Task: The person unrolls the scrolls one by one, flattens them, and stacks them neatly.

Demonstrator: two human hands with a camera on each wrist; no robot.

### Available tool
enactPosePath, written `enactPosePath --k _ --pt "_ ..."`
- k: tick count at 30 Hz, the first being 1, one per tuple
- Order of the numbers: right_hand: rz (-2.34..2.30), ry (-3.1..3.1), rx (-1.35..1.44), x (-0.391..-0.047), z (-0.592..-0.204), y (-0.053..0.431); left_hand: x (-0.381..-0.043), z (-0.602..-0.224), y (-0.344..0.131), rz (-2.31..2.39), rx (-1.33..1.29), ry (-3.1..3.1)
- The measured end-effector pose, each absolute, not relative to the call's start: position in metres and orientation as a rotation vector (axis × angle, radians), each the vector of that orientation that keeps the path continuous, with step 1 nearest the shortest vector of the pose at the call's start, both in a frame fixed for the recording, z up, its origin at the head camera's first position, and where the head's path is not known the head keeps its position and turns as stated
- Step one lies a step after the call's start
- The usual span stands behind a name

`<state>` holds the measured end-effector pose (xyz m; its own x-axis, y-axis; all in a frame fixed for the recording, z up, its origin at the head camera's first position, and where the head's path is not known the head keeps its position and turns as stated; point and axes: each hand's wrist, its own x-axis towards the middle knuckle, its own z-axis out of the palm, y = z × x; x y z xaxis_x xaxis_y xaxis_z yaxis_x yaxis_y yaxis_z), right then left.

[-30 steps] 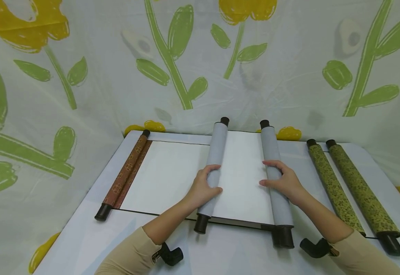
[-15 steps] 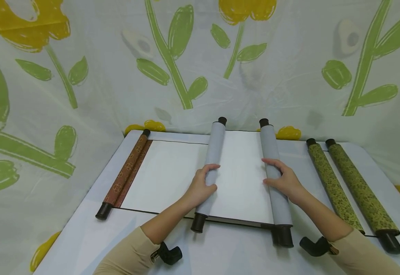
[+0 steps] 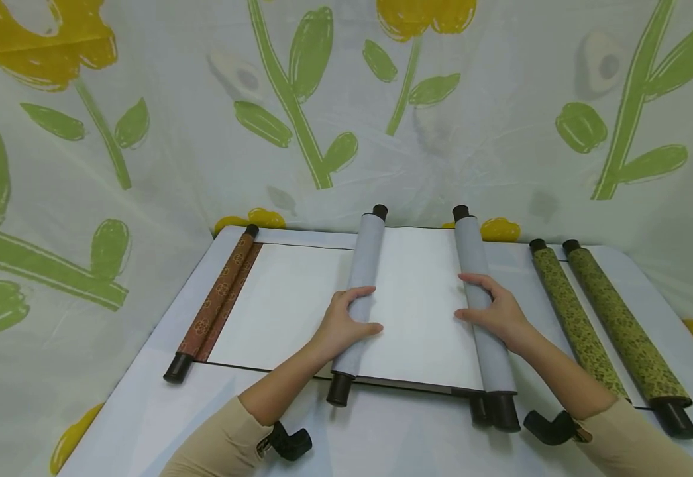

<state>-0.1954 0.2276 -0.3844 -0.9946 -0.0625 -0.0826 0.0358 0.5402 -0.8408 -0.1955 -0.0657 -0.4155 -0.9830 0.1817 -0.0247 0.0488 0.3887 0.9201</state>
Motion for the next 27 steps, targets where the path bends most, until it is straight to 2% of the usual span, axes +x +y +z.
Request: enactPosePath --k 14,22,27 --pt "-1.467 2.695 -0.055 -0.195 -0.384 0.228 -0.195 -0.416 -0.069 1.666 0.237 2.531" --pt "-1.459 2.688 -0.060 -0.195 -0.382 0.229 -0.193 -0.413 -0.075 1.469 0.266 2.650" --pt "-1.473 2.666 -0.039 -0.196 -0.380 0.232 -0.193 -0.414 -0.079 1.507 0.211 2.611"
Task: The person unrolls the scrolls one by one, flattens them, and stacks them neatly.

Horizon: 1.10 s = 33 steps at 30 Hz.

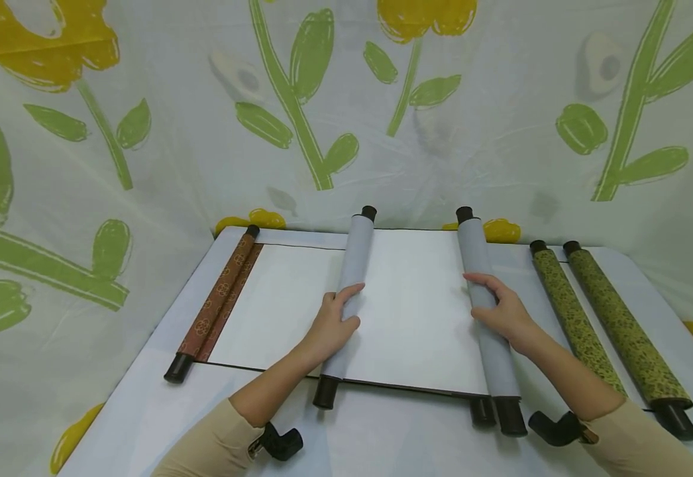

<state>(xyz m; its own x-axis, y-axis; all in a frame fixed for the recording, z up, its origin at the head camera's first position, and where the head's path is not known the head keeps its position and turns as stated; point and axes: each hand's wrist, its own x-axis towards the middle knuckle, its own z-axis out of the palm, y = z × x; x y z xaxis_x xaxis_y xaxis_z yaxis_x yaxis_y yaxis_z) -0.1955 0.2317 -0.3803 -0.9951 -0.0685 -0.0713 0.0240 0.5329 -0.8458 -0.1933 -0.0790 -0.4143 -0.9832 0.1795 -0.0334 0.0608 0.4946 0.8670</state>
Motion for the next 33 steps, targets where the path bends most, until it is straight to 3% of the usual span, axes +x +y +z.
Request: enactPosePath --k 33 --pt "-1.351 2.663 -0.035 -0.195 -0.377 0.231 -0.198 -0.423 -0.105 1.612 0.200 2.547"
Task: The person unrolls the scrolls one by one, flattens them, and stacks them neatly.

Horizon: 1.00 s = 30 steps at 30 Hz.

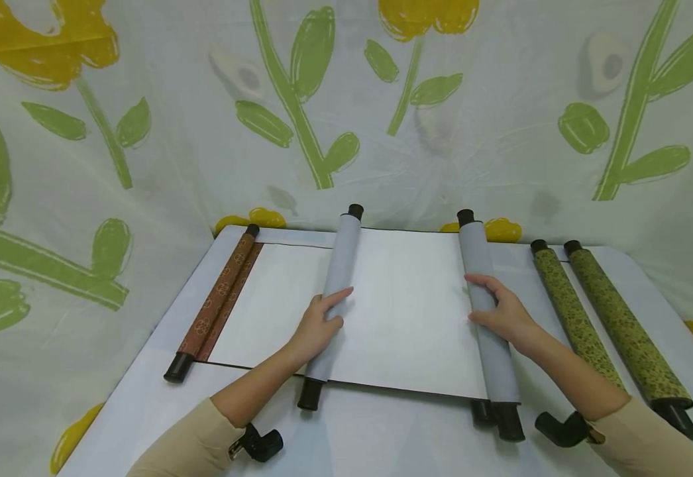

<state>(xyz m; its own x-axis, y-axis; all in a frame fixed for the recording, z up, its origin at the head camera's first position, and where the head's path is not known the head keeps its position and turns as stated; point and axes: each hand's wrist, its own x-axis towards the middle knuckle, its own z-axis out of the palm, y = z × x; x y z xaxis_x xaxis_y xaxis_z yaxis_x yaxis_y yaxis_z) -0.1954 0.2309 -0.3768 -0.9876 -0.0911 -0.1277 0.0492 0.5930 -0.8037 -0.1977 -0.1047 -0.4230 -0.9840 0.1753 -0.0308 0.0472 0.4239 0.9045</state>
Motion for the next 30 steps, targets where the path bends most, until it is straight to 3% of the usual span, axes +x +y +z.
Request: enactPosePath --k 30 --pt "-1.366 2.675 -0.005 -0.198 -0.374 0.232 -0.200 -0.418 -0.118 1.586 0.177 2.716"
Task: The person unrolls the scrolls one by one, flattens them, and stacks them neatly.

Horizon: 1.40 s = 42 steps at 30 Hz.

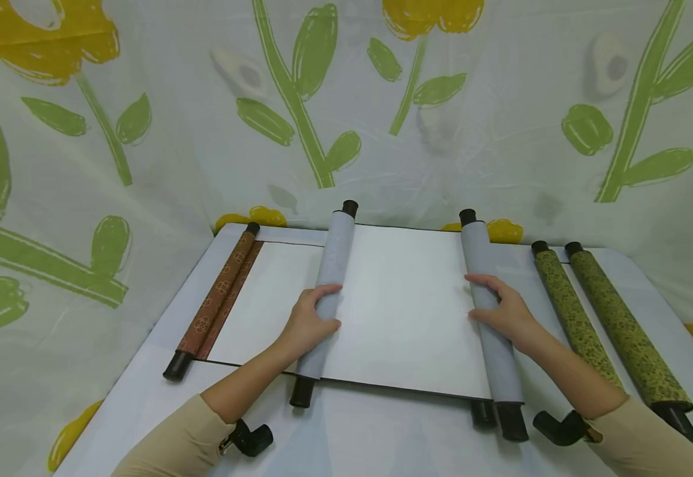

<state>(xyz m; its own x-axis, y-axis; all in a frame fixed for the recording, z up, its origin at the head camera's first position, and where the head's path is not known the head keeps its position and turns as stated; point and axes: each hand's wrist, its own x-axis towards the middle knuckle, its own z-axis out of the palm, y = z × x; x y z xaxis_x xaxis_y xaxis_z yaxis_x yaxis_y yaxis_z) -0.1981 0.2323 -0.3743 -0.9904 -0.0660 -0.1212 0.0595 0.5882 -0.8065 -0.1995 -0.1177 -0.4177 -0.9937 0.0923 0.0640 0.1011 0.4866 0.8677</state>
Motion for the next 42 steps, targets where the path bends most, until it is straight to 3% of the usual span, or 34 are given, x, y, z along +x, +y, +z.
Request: enactPosePath --k 13,24,42 --pt "-1.373 2.683 0.012 -0.197 -0.377 0.244 -0.203 -0.418 -0.125 -1.535 -0.269 -2.718" --pt "-1.314 2.745 -0.017 -0.196 -0.375 0.238 -0.204 -0.420 -0.131 -1.513 -0.147 -2.769" --pt "-1.296 2.727 -0.019 -0.198 -0.379 0.243 -0.202 -0.417 -0.139 -1.503 -0.207 -2.785"
